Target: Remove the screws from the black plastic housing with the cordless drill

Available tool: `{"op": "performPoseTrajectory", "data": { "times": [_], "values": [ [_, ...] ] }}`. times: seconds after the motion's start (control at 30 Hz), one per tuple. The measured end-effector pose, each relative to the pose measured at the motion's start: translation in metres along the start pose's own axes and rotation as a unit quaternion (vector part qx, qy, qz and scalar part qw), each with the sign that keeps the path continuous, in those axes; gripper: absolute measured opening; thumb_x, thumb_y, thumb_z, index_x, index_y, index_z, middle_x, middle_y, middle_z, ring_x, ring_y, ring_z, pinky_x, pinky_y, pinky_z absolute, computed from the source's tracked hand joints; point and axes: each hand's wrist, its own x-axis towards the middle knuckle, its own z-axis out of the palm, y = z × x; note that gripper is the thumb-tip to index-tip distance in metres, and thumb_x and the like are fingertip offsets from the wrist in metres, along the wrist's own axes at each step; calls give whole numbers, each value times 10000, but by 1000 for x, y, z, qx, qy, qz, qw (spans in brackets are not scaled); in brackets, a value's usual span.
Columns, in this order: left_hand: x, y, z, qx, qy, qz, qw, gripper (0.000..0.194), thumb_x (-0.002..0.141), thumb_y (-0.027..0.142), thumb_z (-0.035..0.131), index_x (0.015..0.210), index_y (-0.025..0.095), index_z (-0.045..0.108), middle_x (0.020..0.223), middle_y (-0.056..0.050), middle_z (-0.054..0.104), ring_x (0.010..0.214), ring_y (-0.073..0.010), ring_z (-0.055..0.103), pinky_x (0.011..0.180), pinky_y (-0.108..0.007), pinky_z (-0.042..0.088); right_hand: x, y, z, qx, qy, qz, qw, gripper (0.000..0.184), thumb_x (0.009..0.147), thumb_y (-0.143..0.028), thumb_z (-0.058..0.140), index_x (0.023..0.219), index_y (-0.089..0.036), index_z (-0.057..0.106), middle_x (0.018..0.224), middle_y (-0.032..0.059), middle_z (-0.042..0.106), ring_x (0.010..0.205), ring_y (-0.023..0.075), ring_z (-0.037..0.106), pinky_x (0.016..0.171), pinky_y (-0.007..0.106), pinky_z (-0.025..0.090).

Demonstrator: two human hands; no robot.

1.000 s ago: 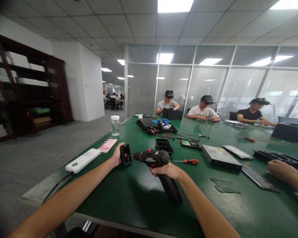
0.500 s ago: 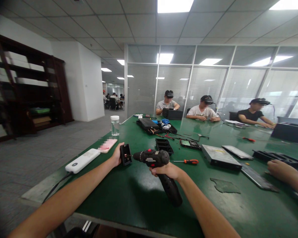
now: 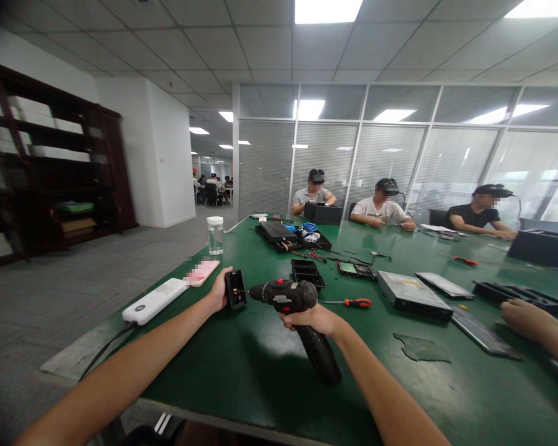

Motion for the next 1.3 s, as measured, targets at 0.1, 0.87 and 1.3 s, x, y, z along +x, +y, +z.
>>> {"op": "performPoseTrajectory", "data": {
  "times": [0.1, 0.87, 1.3],
  "values": [
    [1, 0, -1, 5, -5, 0, 1000, 348, 593, 486, 424, 585, 143, 482, 481, -17, 485, 398, -130, 463, 422, -265, 381, 0, 0, 0, -2, 0, -1, 1000, 293, 613, -263, 565, 838, -89, 495, 737, 48, 462, 598, 91, 427, 563, 242, 360],
    [4, -1, -4, 16, -8, -3, 1000, 361, 569, 505, 433, 591, 146, 465, 487, -14, 479, 417, -144, 474, 447, -288, 392, 0, -1, 0, -1, -19, -11, 1000, 257, 640, -240, 539, 839, -87, 481, 723, 41, 438, 602, 89, 418, 555, 232, 358],
    [2, 0, -3, 12, -7, -5, 1000, 352, 584, 492, 428, 598, 143, 474, 496, -16, 486, 420, -137, 474, 446, -279, 393, 0, 0, 0, -2, -2, -3, 1000, 283, 627, -258, 553, 841, -85, 488, 741, 54, 462, 606, 97, 426, 557, 239, 364]
  ]
}}
